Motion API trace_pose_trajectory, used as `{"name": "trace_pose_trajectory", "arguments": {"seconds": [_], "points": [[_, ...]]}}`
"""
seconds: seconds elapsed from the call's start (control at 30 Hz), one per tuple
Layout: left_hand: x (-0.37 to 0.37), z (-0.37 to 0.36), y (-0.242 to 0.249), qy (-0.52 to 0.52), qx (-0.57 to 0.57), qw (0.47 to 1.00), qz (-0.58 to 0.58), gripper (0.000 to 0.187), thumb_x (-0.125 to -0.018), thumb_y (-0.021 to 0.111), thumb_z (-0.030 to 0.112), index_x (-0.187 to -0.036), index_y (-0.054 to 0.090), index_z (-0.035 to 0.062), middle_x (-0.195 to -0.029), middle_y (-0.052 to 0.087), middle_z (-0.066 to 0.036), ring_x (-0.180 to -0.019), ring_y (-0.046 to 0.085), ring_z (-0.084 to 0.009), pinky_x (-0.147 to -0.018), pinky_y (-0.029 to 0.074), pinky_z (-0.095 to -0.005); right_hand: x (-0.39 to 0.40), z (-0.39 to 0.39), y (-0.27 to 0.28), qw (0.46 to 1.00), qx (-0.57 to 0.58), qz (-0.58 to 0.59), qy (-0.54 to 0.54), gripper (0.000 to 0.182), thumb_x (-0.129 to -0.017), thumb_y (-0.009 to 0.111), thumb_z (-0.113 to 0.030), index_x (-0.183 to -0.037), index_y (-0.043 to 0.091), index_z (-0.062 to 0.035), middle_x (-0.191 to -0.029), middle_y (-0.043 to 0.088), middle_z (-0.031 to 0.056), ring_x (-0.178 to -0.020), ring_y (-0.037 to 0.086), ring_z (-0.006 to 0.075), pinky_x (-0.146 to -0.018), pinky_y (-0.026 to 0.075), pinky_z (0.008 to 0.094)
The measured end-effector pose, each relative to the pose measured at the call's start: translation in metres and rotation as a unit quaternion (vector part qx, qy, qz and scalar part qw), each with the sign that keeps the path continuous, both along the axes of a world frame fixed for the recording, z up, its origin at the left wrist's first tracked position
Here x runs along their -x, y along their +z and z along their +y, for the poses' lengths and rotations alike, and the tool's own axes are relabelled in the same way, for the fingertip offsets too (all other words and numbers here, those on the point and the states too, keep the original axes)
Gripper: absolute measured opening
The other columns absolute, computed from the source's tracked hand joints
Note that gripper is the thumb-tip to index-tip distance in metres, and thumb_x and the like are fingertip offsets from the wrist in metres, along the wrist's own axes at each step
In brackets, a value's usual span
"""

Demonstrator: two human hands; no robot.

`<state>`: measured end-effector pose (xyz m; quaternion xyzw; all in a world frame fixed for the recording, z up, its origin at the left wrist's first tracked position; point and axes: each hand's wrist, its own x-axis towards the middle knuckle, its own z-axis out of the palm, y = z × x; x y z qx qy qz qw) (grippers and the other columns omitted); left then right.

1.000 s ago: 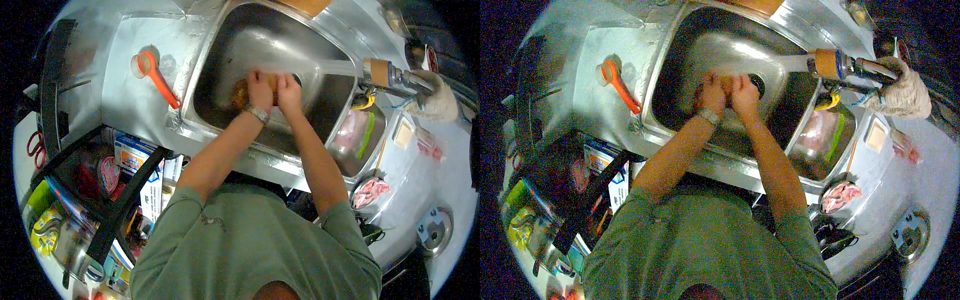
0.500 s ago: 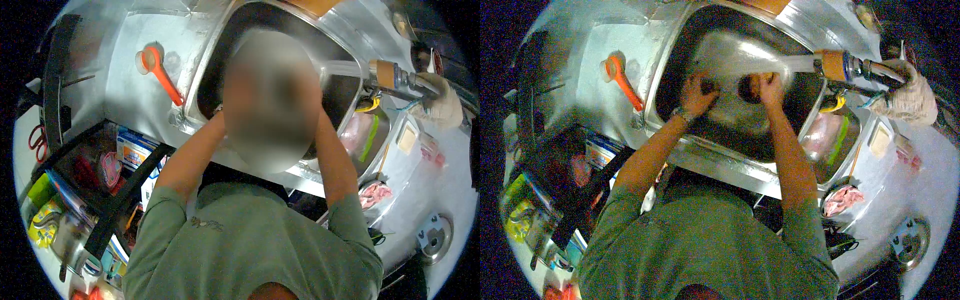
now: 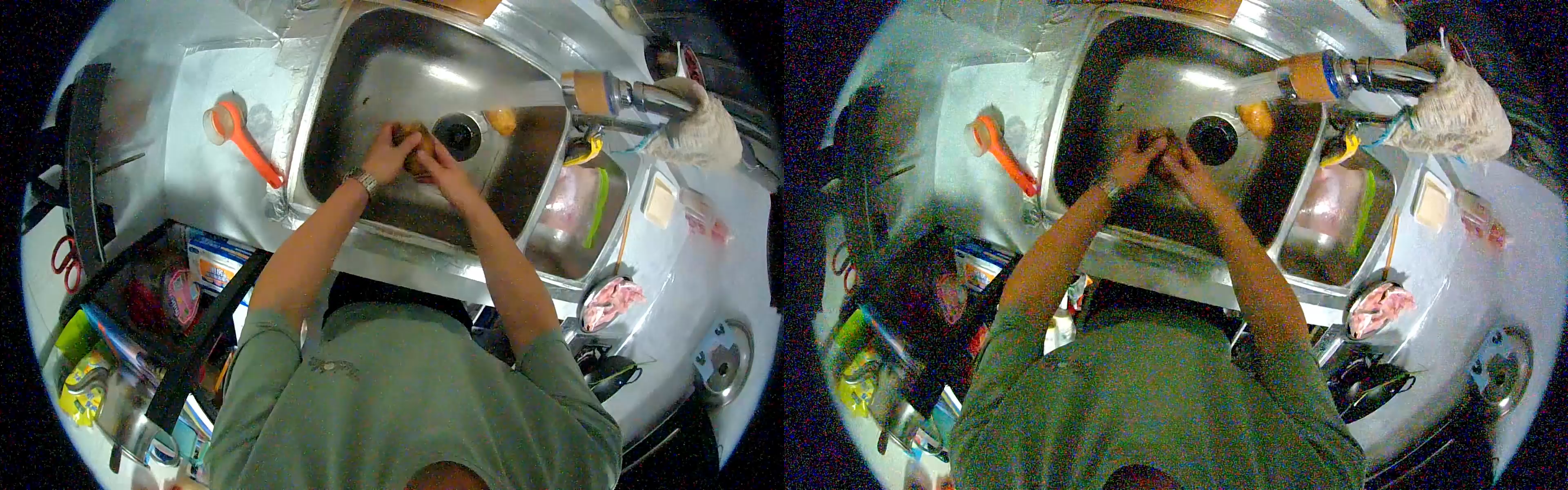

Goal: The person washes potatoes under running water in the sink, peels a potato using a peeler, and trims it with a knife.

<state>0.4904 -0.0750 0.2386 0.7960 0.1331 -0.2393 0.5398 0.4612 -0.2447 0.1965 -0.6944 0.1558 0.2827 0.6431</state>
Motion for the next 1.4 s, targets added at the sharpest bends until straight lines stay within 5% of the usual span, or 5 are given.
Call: {"name": "trace_pose_trajectory", "arguments": {"seconds": [0.37, 0.5, 0.77, 1.2, 1.4], "points": [[0.003, 0.006, -0.007, -0.036, 0.103, 0.979, -0.174, 0.066, -0.094, 0.052, 0.043, -0.141, 0.034, -0.0012, -0.131, 0.051, -0.018, -0.118, 0.052, -0.0258, -0.100, 0.040, -0.0346, -0.011, -0.002, 0.035, 0.994, -0.031, -0.097, 0.032, 0.055, -0.092, 0.060, -0.024, -0.138, 0.035, -0.0085, -0.113, 0.058, 0.0083, -0.085, 0.063, 0.0201, -0.065, 0.056, 0.0330], [-0.002, -0.001, 0.020, 0.072, 0.262, 0.962, -0.019, 0.058, -0.093, 0.056, 0.041, -0.133, 0.042, 0.0021, -0.124, 0.055, -0.013, -0.115, 0.053, -0.0245, -0.098, 0.042, -0.0343, -0.010, 0.001, 0.047, 0.998, -0.038, -0.042, -0.010, 0.069, -0.087, 0.067, -0.038, -0.136, 0.038, 0.0002, -0.120, 0.057, 0.0111, -0.108, 0.055, 0.0203, -0.093, 0.045, 0.0309], [-0.011, -0.012, 0.020, 0.131, 0.178, 0.975, 0.001, 0.055, -0.092, 0.052, 0.052, -0.124, 0.050, 0.0078, -0.114, 0.059, -0.009, -0.105, 0.056, -0.0213, -0.095, 0.043, -0.0334, -0.016, 0.032, 0.077, 0.996, 0.069, -0.059, -0.023, 0.068, -0.088, 0.066, -0.035, -0.136, 0.037, 0.0027, -0.098, 0.064, 0.0129, -0.061, 0.058, 0.0148, -0.053, 0.050, 0.0282], [-0.007, -0.019, 0.011, 0.152, 0.231, 0.961, 0.014, 0.054, -0.095, 0.045, 0.051, -0.120, 0.050, 0.0037, -0.117, 0.057, -0.015, -0.105, 0.054, -0.0234, -0.090, 0.044, -0.0360, -0.017, 0.023, 0.026, 0.983, -0.035, -0.096, -0.150, 0.055, -0.090, 0.062, -0.037, -0.127, 0.047, 0.0014, -0.101, 0.064, 0.0112, -0.079, 0.061, 0.0192, -0.075, 0.051, 0.0337], [-0.012, -0.033, -0.001, 0.247, 0.236, 0.940, 0.003, 0.054, -0.096, 0.037, 0.054, -0.111, 0.057, 0.0057, -0.107, 0.063, -0.013, -0.094, 0.059, -0.0252, -0.090, 0.044, -0.0359, -0.055, 0.030, 0.078, 0.974, -0.103, 0.168, -0.109, 0.054, -0.098, 0.040, -0.047, -0.125, 0.049, -0.0014, -0.122, 0.057, 0.0122, -0.106, 0.059, 0.0265, -0.089, 0.050, 0.0415]]}}
